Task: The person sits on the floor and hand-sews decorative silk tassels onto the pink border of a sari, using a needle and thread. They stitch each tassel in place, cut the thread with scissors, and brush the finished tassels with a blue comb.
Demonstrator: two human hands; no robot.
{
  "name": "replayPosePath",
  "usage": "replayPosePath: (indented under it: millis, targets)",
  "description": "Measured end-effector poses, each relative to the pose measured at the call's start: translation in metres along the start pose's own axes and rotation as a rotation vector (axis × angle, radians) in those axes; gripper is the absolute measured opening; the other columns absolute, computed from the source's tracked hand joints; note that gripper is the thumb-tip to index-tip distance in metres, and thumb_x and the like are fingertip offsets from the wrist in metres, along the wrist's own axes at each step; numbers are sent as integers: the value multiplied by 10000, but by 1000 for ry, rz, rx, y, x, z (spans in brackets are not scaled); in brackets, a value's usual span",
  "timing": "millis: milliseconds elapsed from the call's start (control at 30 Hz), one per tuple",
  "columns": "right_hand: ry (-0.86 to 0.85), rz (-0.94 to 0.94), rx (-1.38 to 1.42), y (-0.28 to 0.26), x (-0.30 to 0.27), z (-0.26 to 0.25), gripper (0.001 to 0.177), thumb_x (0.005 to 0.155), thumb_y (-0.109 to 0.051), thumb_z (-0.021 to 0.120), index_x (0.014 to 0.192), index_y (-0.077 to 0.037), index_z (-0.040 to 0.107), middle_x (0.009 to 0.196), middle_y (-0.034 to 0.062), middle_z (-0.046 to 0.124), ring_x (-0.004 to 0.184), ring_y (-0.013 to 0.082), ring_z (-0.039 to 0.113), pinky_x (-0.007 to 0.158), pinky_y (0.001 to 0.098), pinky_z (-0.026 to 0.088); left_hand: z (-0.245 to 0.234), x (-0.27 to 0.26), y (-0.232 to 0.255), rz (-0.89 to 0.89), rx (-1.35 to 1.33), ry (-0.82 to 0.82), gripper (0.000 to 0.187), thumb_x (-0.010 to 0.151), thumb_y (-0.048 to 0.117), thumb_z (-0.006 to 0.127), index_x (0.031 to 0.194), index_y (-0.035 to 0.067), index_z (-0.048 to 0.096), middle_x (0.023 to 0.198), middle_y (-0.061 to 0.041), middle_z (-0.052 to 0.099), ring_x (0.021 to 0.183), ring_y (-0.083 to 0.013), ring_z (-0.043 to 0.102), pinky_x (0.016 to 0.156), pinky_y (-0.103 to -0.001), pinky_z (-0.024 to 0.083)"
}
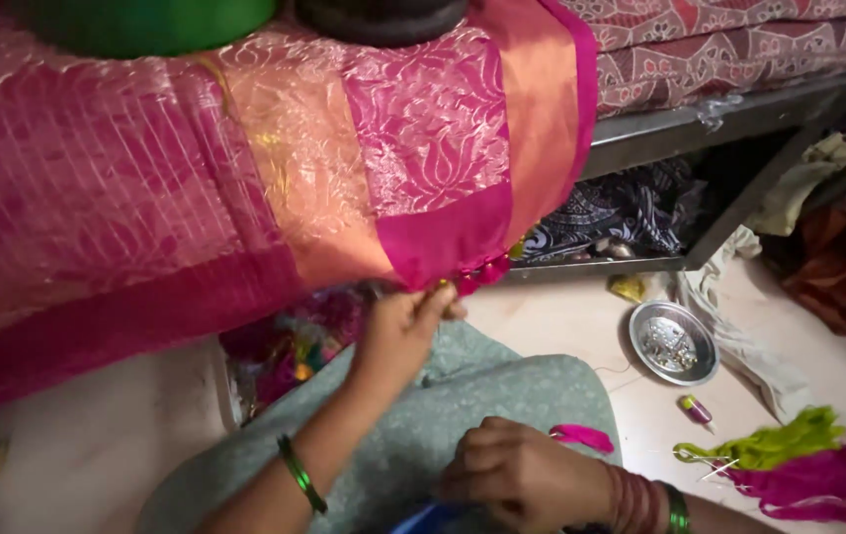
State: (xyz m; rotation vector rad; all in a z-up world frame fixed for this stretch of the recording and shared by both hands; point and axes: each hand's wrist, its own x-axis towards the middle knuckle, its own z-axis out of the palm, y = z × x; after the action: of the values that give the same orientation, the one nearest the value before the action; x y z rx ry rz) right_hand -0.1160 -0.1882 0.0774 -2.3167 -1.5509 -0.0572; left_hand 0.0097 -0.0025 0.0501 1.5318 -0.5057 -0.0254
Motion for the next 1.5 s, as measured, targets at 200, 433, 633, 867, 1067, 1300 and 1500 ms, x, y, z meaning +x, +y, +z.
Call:
replayPosePath:
  millis: [200,433,633,867,1067,1300,1500]
  targets:
    - [988,909,703,54,18,2,197,994,-160,638,1004,9,737,874,131,711,765,204,619,710,357,502,18,-25,1,-75,-81,98,244,1024,197,569,1060,8,718,849,-56,796,793,-111,735,773,-283,583]
    - [850,485,1630,92,61,1,261,1053,-264,644,1057,-6,680,841,44,680,691,149,597,614,314,462,7,-19,-1,-107,-240,32,238,976,198,678,1105,8,742,920,-37,764,858,-121,696,803,-289,549]
    - [1037,642,1107,87,72,25,185,1019,-165,631,1108,-14,691,1000,-20,709,957,104,639,876,301,506,-11,-5,13,67,16,165,301,899,223,767,1120,24,718,995,-17,767,921,-103,695,816,-275,532]
    - [854,774,439,91,37,26,210,986,-141,630,1124,-1,705,981,53,769,913,127,725,809,263,573,4,6,-1,-79,-506,10,178,957,132,725,1040,-17,777,930,-43,786,868,-111,713,839,-280,553]
    - [997,697,-176,44,58,-73,86,965,-78,761,980,-8,713,855,68,682,743,140,648,699,283,499,-3,10,5,-141,-392,13,206,969,175,710,1039,-2,788,956,-22,788,884,-81,673,856,-263,523]
    - [856,290,-6,56,179,-145,132,993,-60,738,1120,-26,730,1072,83,664,945,161,679,769,282,558,2,12,-6,-130,-434,83,195,923,168,769,991,-14,776,877,-46,755,809,-124,675,773,-311,552]
    - [853,99,-215,58,200,-141,126,958,-20,753,1069,-32,693,1022,108,634,933,287,647,830,338,515,-10,8,11,65,-54,80,213,931,248,737,1015,63,802,889,-50,807,836,-106,737,780,-280,543]
